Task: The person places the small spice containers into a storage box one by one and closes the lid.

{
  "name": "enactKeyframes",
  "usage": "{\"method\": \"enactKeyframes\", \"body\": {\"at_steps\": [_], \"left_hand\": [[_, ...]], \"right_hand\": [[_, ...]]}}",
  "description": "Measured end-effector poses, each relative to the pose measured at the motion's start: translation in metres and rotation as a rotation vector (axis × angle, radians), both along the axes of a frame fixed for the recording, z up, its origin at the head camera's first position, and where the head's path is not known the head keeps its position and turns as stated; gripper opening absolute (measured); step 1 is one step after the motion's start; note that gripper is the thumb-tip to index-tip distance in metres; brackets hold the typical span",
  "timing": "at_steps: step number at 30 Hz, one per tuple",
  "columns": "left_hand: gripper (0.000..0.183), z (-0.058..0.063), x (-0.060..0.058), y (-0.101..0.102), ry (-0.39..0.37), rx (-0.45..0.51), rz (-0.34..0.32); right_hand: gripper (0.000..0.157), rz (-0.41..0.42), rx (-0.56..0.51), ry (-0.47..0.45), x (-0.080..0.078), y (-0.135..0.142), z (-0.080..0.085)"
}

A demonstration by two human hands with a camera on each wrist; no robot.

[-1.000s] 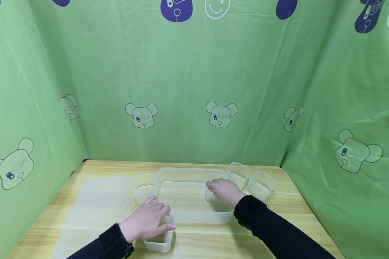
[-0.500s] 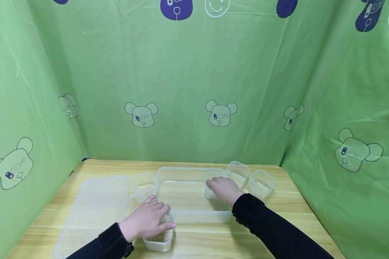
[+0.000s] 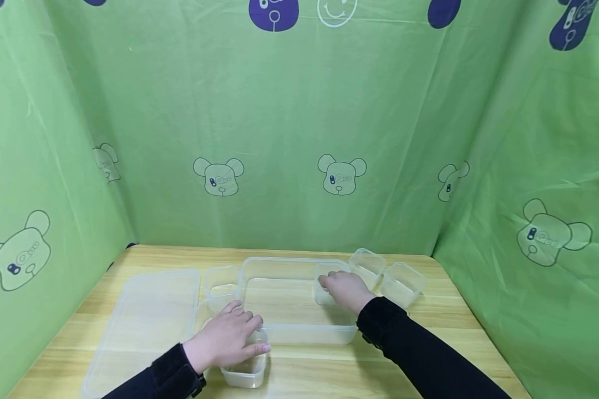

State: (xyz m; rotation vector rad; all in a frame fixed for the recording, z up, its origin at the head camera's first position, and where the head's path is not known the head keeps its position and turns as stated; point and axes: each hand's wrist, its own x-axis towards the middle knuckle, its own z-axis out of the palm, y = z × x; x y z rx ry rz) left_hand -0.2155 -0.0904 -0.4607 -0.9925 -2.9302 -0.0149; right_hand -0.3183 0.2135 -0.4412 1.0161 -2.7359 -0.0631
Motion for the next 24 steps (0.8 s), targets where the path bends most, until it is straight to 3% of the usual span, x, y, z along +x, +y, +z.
{"method": "enactKeyframes", "body": {"at_steps": [24], "left_hand": [[0.066, 0.0046, 0.0047, 0.0001, 0.013, 0.024, -0.011]], "right_hand": [[0.036, -0.019, -0.001, -0.020, 0.0012, -0.0018, 0.0013]]}}
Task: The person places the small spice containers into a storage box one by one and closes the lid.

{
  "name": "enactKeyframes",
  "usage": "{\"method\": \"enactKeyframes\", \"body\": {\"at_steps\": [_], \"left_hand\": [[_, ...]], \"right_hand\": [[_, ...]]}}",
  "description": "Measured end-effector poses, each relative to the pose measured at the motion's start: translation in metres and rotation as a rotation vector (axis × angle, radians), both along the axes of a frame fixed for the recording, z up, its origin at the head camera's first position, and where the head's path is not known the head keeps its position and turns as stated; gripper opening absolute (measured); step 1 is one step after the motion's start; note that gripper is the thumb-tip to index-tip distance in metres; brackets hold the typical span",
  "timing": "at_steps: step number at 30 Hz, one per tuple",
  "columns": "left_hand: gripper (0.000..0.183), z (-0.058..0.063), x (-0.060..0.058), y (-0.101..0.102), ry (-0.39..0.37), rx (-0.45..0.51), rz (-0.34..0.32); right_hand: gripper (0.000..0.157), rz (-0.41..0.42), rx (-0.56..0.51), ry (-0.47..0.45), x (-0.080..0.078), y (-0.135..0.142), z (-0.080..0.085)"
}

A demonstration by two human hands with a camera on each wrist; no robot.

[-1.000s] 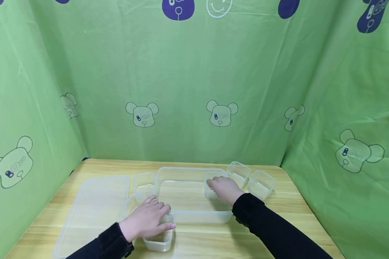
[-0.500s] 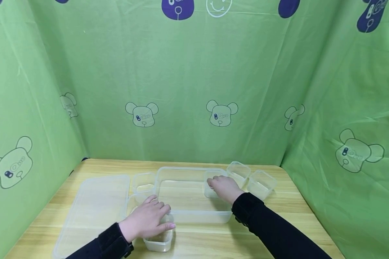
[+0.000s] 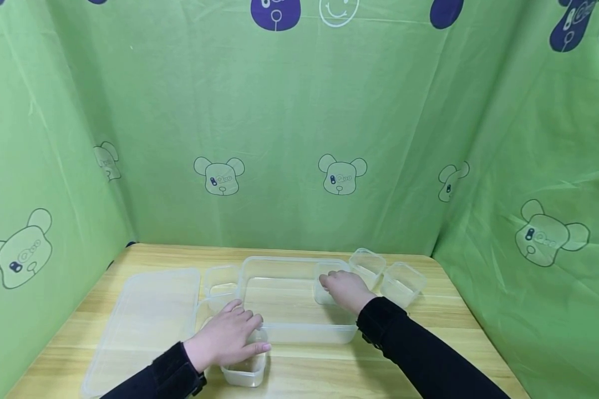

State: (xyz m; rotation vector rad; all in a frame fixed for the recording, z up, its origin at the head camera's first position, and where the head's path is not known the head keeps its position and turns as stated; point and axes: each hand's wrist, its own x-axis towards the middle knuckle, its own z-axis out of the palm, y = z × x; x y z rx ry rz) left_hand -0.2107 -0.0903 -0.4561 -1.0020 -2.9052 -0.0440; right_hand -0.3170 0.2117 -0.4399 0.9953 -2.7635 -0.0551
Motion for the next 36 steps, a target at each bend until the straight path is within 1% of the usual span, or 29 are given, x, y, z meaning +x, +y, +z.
{"method": "enactKeyframes", "body": {"at_steps": [9, 16, 22, 30, 36], "left_hand": [[0.067, -0.001, -0.001, 0.000, -0.005, 0.002, 0.002], [0.067, 0.001, 0.001, 0.000, -0.005, 0.008, -0.003], [0.067, 0.001, 0.000, 0.000, -0.007, 0.007, -0.004], [0.066, 0.000, 0.000, 0.000, 0.006, 0.008, -0.006], [0.067, 0.000, 0.001, 0.001, 0.005, 0.004, -0.001]], "right_hand": [[0.033, 0.005, 0.002, 0.013, 0.000, 0.001, -0.002], [0.029, -0.011, 0.021, 0.006, -0.001, 0.001, -0.003], [0.028, -0.024, 0.029, 0.006, 0.001, 0.001, -0.002], [0.029, -0.024, 0.010, -0.001, 0.004, 0.002, 0.007], [0.031, -0.002, -0.018, 0.004, 0.002, 0.008, 0.021]]}}
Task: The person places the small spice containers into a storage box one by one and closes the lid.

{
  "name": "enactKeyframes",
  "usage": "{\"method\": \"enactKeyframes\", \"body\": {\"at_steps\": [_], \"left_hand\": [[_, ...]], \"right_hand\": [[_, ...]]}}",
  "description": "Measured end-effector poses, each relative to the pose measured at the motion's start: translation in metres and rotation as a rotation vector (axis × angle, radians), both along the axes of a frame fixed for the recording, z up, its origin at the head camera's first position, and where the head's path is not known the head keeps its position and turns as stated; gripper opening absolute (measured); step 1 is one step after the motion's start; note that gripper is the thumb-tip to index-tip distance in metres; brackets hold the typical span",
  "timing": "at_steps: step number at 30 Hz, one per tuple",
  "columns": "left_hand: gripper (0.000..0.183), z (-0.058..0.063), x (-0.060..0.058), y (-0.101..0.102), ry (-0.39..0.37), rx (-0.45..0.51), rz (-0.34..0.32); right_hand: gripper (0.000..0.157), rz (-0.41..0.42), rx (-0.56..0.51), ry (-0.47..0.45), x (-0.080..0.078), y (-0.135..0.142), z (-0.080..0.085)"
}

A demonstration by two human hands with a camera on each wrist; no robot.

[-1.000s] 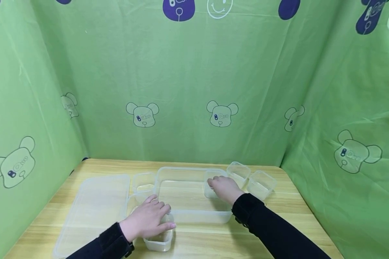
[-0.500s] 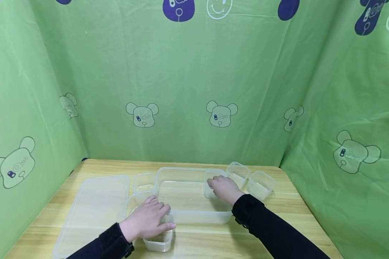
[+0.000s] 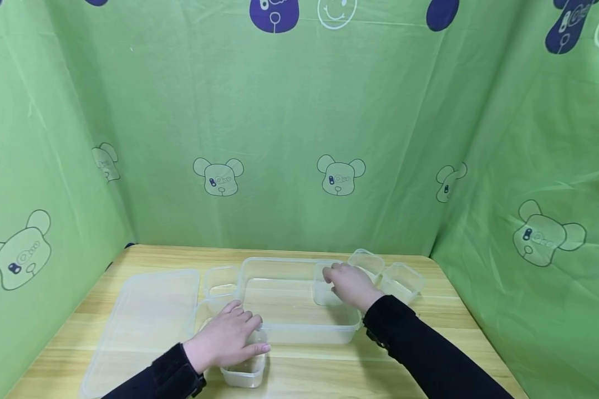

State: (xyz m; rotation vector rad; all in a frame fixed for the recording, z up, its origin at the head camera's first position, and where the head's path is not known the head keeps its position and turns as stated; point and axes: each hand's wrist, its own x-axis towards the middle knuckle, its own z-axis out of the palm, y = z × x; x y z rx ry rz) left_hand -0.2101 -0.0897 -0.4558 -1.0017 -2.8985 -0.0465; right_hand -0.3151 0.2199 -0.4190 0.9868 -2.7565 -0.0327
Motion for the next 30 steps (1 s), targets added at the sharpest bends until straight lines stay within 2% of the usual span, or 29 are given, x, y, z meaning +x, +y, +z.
{"method": "enactKeyframes", "body": {"at_steps": [11, 18, 25, 30], "left_hand": [[0.069, -0.006, -0.002, -0.003, 0.048, 0.037, -0.032], [0.069, -0.005, -0.001, -0.002, 0.024, 0.020, -0.019], [0.074, -0.016, -0.006, -0.003, 0.055, 0.020, -0.023], [0.069, -0.009, -0.003, -0.003, 0.042, 0.022, -0.029]], "right_hand": [[0.027, -0.010, -0.057, 0.036, -0.003, 0.025, 0.017], [0.030, -0.062, -0.092, 0.025, -0.004, 0.049, 0.016], [0.024, -0.144, -0.089, -0.011, -0.010, 0.075, 0.014], [0.024, -0.166, -0.088, 0.001, -0.010, 0.087, 0.013]]}}
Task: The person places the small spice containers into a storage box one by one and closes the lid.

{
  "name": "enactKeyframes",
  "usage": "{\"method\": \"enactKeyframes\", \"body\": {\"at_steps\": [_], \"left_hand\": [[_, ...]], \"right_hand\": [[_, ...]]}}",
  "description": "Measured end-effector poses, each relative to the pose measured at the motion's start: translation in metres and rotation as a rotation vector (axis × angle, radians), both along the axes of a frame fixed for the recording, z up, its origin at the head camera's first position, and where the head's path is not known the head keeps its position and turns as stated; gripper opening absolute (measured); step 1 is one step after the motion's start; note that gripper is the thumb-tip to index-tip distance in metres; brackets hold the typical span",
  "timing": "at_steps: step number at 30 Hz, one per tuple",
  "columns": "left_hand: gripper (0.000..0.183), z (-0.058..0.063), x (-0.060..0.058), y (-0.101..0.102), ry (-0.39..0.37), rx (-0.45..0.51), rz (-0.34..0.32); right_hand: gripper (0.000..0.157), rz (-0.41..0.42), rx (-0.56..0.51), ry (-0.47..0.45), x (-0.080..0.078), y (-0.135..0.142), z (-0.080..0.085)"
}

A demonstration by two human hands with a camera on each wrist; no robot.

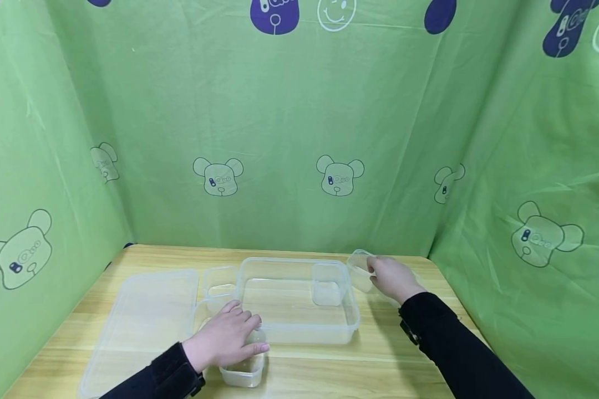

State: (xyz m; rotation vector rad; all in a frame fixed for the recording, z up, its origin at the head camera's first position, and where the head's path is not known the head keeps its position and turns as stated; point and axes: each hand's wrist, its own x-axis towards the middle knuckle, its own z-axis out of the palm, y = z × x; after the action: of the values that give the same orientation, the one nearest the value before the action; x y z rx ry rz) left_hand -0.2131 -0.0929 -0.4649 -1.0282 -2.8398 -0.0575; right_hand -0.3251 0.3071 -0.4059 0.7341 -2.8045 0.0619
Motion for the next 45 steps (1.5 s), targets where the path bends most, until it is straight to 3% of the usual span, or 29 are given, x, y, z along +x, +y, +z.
{"method": "enactKeyframes", "body": {"at_steps": [6, 29, 45], "left_hand": [[0.065, 0.010, 0.004, 0.002, -0.041, -0.009, 0.020], [0.067, 0.009, 0.005, 0.002, -0.038, -0.011, 0.020], [0.064, 0.010, 0.005, 0.002, -0.035, -0.008, 0.013]], "right_hand": [[0.022, -0.026, -0.002, 0.005, 0.001, 0.010, -0.002], [0.016, -0.204, -0.012, -0.104, -0.008, 0.043, -0.025], [0.016, -0.185, -0.037, -0.090, -0.012, 0.046, -0.042]]}}
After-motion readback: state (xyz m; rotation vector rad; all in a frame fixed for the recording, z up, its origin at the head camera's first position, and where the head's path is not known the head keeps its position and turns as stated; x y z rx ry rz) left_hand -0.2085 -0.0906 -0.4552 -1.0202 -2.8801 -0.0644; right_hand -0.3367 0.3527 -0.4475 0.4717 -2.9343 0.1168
